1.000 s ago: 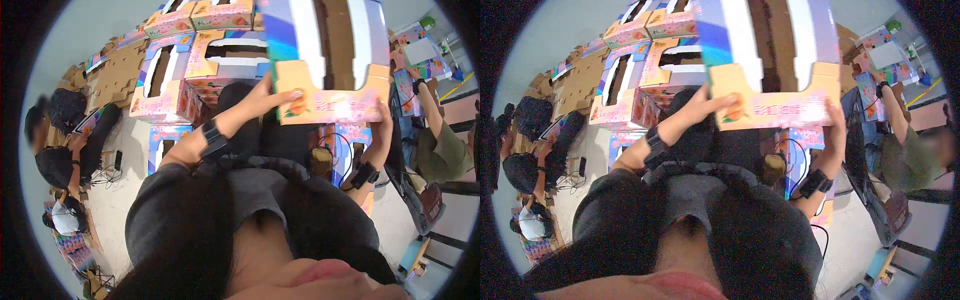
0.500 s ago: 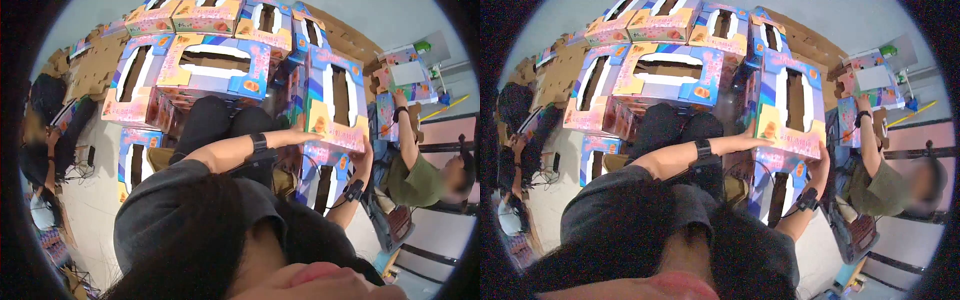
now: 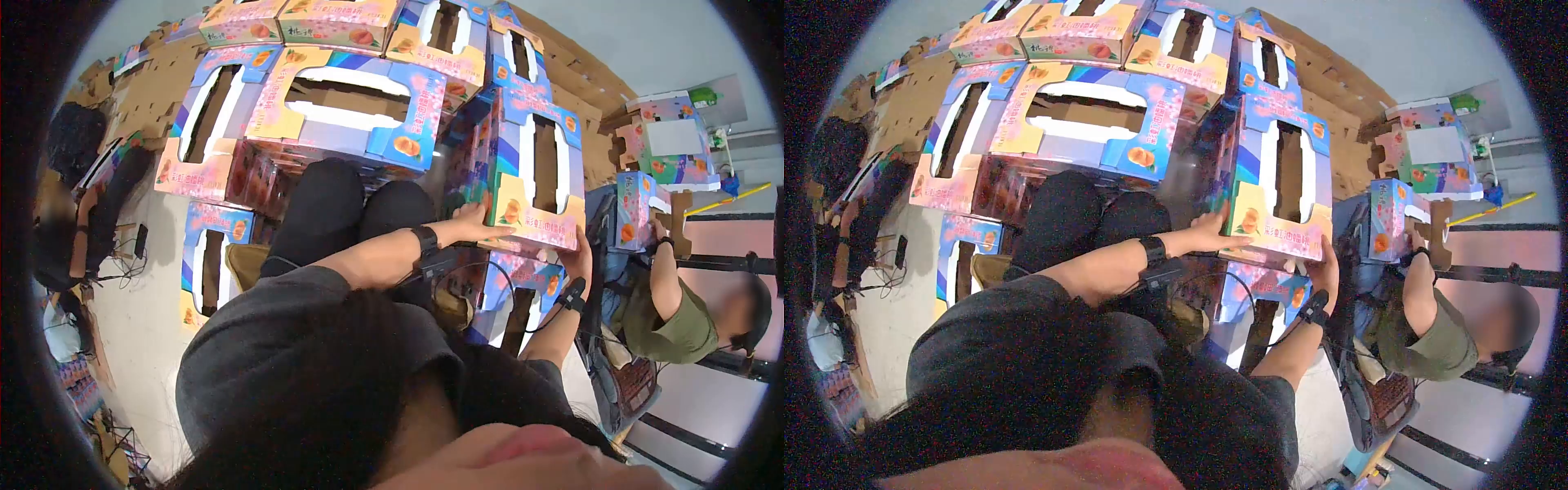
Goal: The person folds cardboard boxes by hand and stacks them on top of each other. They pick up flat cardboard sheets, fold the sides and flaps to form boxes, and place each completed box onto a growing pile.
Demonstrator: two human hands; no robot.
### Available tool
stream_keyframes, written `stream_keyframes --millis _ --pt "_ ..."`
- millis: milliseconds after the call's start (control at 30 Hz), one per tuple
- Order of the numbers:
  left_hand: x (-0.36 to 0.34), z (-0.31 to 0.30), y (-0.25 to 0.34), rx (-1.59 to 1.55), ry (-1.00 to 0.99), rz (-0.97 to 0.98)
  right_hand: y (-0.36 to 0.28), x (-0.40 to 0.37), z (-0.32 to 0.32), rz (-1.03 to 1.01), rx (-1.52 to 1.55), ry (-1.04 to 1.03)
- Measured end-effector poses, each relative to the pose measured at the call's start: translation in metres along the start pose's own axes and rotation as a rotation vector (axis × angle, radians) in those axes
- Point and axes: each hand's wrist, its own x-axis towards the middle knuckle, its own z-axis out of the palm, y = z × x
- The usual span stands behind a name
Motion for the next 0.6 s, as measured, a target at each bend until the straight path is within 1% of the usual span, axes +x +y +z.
stream_keyframes --millis 33,67,100,200,267,300,333,367,433,467,567,600 --pt "-0.001 0.002 0.000 0.042 0.005 -0.021 0.003 0.002 -0.005 0.005 -0.035 0.030" --pt "0.000 0.002 0.000 0.030 -0.035 -0.071 0.007 0.003 -0.009 0.011 -0.071 0.061" --pt "0.003 0.008 -0.005 0.013 -0.027 -0.053 0.009 0.002 -0.009 0.016 -0.107 0.093" --pt "0.015 0.019 -0.021 -0.053 0.002 0.017 0.028 0.049 -0.063 0.020 -0.338 -0.086" --pt "0.016 0.019 -0.023 -0.126 0.013 0.075 0.014 0.040 -0.037 0.096 -0.403 -0.080" --pt "0.014 0.016 -0.022 -0.193 -0.032 0.083 0.009 0.039 -0.029 0.134 -0.435 -0.076" --pt "0.014 0.014 -0.021 -0.261 -0.077 0.089 0.012 0.043 -0.027 0.121 -0.568 0.086" --pt "0.012 0.011 -0.020 -0.329 -0.121 0.096 0.015 0.043 -0.022 0.025 -0.714 0.202" --pt "0.017 0.018 -0.024 -0.340 -0.164 0.132 0.023 0.042 -0.009 -0.175 -1.004 0.432" --pt "0.018 0.022 -0.027 -0.346 -0.185 0.149 0.027 0.040 -0.005 -0.230 -0.984 0.395" --pt "-0.002 0.005 -0.008 -0.319 -0.215 0.106 0.021 0.014 0.029 -0.182 -1.194 0.542" --pt "0.001 0.006 -0.010 -0.312 -0.215 0.104 0.023 0.015 0.029 -0.185 -1.205 0.581"
